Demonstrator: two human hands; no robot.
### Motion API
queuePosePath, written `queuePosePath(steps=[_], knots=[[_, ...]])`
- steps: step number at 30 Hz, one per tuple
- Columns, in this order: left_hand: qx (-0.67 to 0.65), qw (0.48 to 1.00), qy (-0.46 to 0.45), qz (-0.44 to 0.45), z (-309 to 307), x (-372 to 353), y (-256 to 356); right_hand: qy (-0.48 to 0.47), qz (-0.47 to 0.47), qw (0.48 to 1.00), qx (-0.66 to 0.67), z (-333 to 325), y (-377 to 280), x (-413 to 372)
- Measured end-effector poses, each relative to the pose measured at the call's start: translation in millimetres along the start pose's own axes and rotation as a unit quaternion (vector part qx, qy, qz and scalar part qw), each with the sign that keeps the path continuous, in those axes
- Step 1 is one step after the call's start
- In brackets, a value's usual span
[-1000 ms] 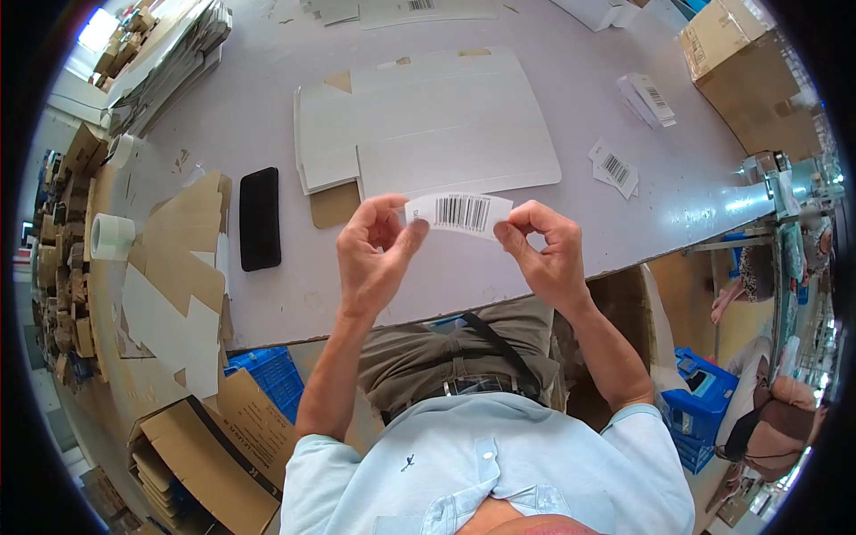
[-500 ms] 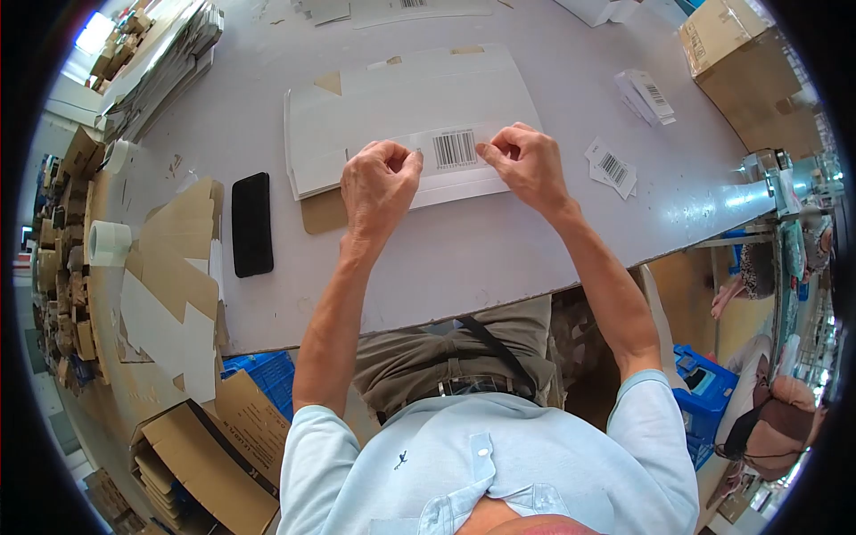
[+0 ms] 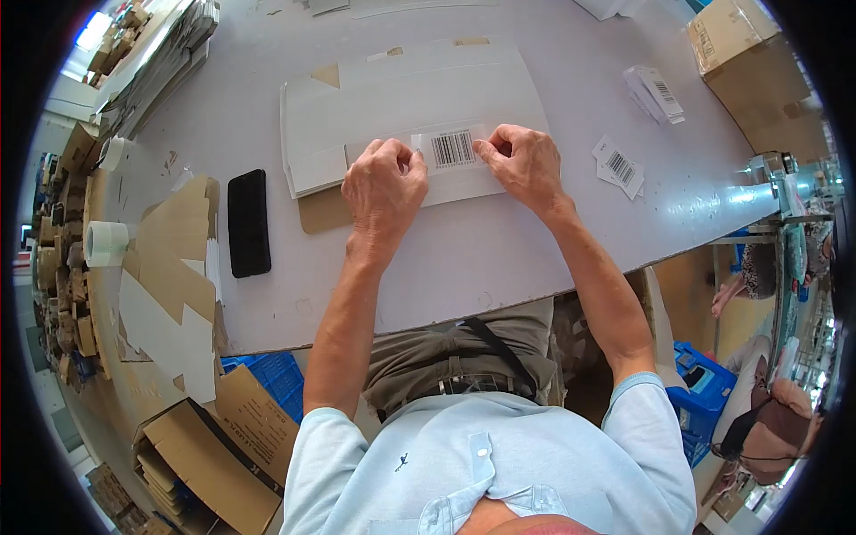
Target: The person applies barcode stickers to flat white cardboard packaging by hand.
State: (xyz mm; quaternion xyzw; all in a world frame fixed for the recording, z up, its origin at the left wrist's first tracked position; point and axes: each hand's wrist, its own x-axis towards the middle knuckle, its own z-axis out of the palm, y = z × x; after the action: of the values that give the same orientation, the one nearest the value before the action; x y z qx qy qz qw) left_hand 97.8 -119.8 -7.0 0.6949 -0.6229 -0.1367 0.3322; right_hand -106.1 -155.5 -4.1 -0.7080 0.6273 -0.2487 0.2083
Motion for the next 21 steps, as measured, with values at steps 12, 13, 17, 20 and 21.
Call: queuePosePath(steps=[12,13,17,20,21], knots=[[0.097,0.994,0.003,0.047,-9.3,3.9,-8.9,-0.031,0.012,0.993,-0.111,-18.5,5.9,5.4],[0.104,0.992,0.013,0.074,-11.5,2.7,-14.5,-0.017,0.007,0.995,-0.098,-19.4,14.8,3.6],[0.1,0.947,0.053,0.299,-16.6,0.1,-15.5,0.139,-0.186,0.972,-0.04,-13.9,32.3,-3.6],[0.117,0.93,-0.021,0.349,-14.0,-1.8,-12.0,0.099,-0.321,0.927,-0.167,-11.5,26.3,-12.5],[0.117,0.928,-0.022,0.353,-15.3,-1.4,-16.3,0.045,-0.312,0.927,-0.203,-10.3,31.3,-15.8]])
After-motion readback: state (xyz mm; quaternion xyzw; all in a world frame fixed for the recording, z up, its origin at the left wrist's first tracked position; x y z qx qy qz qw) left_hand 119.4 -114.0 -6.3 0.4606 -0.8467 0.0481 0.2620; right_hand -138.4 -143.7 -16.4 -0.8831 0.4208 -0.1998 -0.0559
